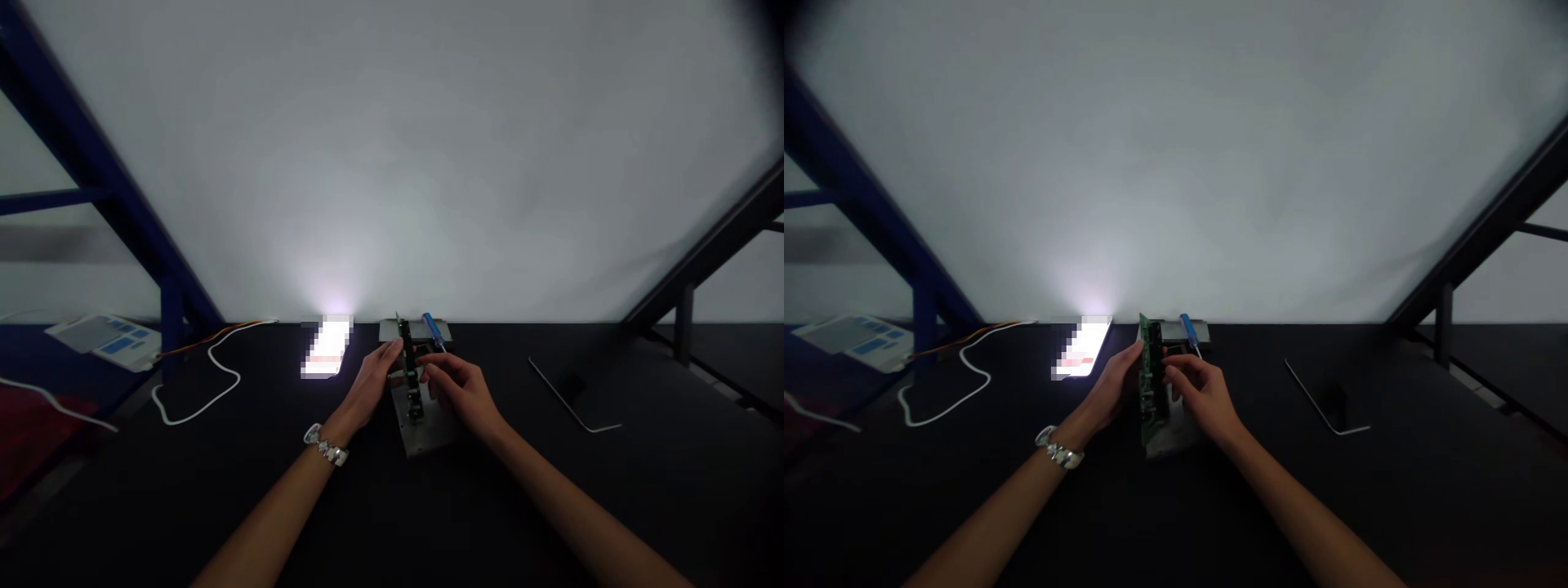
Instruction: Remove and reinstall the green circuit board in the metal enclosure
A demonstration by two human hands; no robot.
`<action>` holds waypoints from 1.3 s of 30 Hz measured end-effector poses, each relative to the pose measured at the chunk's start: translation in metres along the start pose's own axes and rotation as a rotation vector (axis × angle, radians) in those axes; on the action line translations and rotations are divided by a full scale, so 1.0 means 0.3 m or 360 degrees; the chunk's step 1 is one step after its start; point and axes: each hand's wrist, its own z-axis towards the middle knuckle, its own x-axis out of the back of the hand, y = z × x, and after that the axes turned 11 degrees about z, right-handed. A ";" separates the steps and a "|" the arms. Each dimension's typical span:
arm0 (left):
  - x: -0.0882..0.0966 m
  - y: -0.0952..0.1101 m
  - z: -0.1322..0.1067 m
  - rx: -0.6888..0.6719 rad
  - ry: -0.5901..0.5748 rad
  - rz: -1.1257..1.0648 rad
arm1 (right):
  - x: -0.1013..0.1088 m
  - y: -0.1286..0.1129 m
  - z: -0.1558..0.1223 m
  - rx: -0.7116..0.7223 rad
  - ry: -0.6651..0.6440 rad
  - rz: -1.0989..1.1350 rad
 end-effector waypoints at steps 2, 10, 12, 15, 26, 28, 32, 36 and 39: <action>0.005 -0.003 0.000 -0.0003 0.0025 -0.0003 | 0.010 0.006 0.009 -0.0003 0.0020 -0.0029; 0.010 -0.010 0.006 -0.0037 0.0131 -0.0122 | 0.017 0.031 0.008 0.0303 0.0132 -0.0771; 0.013 -0.010 0.007 -0.0086 0.0228 -0.0117 | 0.013 0.031 0.007 0.0288 0.0121 -0.0897; 0.016 -0.014 0.008 -0.0068 0.0194 -0.0132 | 0.014 0.033 0.014 0.0204 0.0067 -0.0841; 0.000 -0.006 -0.006 -0.0036 -0.0077 -0.0146 | 0.027 0.035 0.031 0.0176 0.0122 -0.0594; 0.004 0.014 -0.014 -0.0065 -0.0136 -0.0114 | 0.032 0.025 0.034 0.0222 0.0165 -0.0602; 0.019 0.060 -0.028 -0.0173 -0.0294 0.0081 | 0.042 -0.002 0.041 0.0314 0.0248 -0.0683; 0.047 0.070 -0.027 -0.0263 -0.0518 0.0388 | 0.035 -0.018 0.039 0.0341 0.0257 -0.0641; 0.075 0.043 -0.020 -0.0263 -0.0562 0.0582 | 0.023 -0.026 0.035 0.0416 0.0215 -0.0507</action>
